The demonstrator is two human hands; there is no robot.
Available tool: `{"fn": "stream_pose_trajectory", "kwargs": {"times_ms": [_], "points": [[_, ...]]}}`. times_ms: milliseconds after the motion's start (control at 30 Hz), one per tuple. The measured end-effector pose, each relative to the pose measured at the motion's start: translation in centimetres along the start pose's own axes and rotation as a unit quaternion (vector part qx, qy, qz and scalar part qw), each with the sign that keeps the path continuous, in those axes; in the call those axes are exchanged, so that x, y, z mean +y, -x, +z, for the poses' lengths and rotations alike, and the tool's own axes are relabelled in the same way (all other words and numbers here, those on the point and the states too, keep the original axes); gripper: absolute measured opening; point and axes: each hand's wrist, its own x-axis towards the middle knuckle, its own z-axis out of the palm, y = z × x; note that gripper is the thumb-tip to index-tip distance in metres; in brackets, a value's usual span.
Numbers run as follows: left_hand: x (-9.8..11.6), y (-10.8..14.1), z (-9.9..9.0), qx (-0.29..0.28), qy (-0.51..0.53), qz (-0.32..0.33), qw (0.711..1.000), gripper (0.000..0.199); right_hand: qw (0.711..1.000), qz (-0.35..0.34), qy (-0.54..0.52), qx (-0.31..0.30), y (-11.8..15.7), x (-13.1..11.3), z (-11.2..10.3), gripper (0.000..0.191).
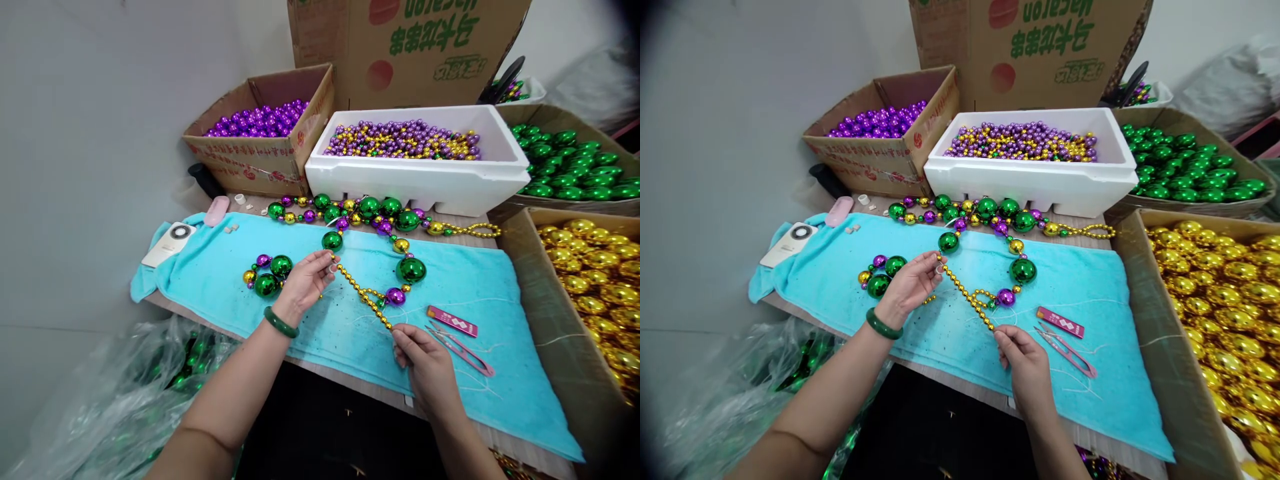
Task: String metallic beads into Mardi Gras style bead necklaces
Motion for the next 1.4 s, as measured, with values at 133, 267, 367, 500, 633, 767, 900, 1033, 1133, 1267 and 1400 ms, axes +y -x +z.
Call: {"fn": "stream_pose_trajectory", "kwargs": {"times_ms": [133, 267, 367, 500, 633, 767, 900, 1033, 1133, 1267, 1400], "points": [[-0.1, 0.1, 0.1, -0.002, -0.019, 0.005, 1.000, 0.016, 1.000, -0.002, 0.000, 0.003, 0.0, -0.1, 0.0, 0.028], [-0.1, 0.3, 0.4, -0.010, -0.056, 0.011, 0.998, 0.024, 1.000, -0.002, -0.004, 0.003, 0.0, 0.0, 0.1, 0.027], [-0.1, 0.5, 0.7, -0.026, -0.083, 0.006, 0.996, 0.022, 1.000, 0.000, -0.024, -0.003, 0.0, -0.3, 0.3, 0.026], [0.0, 0.5, 1.3, -0.045, -0.121, 0.023, 0.991, 0.018, 0.997, 0.036, -0.062, -0.022, 0.1, -1.0, 0.6, 0.029], [0.8, 1.0, 3.4, -0.067, -0.248, 0.100, 0.961, 0.014, 0.996, 0.048, -0.020, -0.067, 0.1, -1.6, 0.6, 0.030], [2.2, 2.4, 6.8, -0.107, -0.342, 0.189, 0.914, 0.007, 0.982, -0.056, 0.173, -0.056, -0.3, -3.3, 0.3, 0.029], [3.3, 4.1, 9.9, -0.156, -0.361, 0.267, 0.880, 0.002, 0.961, -0.174, 0.216, 0.004, 0.1, -7.4, 0.5, 0.026], [4.1, 5.5, 11.8, -0.182, -0.359, 0.295, 0.867, 0.003, 0.963, -0.223, 0.145, -0.036, 1.2, -11.9, 1.9, 0.028], [4.9, 6.5, 12.9, -0.188, -0.331, 0.312, 0.871, 0.003, 0.950, -0.262, 0.143, -0.088, 1.6, -13.4, 3.2, 0.025], [6.6, 7.5, 14.2, -0.183, -0.266, 0.356, 0.877, 0.002, 0.939, -0.266, 0.186, -0.111, 1.6, -13.6, 4.3, 0.012], [7.1, 6.9, 14.2, -0.210, -0.224, 0.318, 0.897, 0.016, 0.945, -0.276, 0.149, -0.096, 2.0, -14.9, 4.5, 0.014]]}}
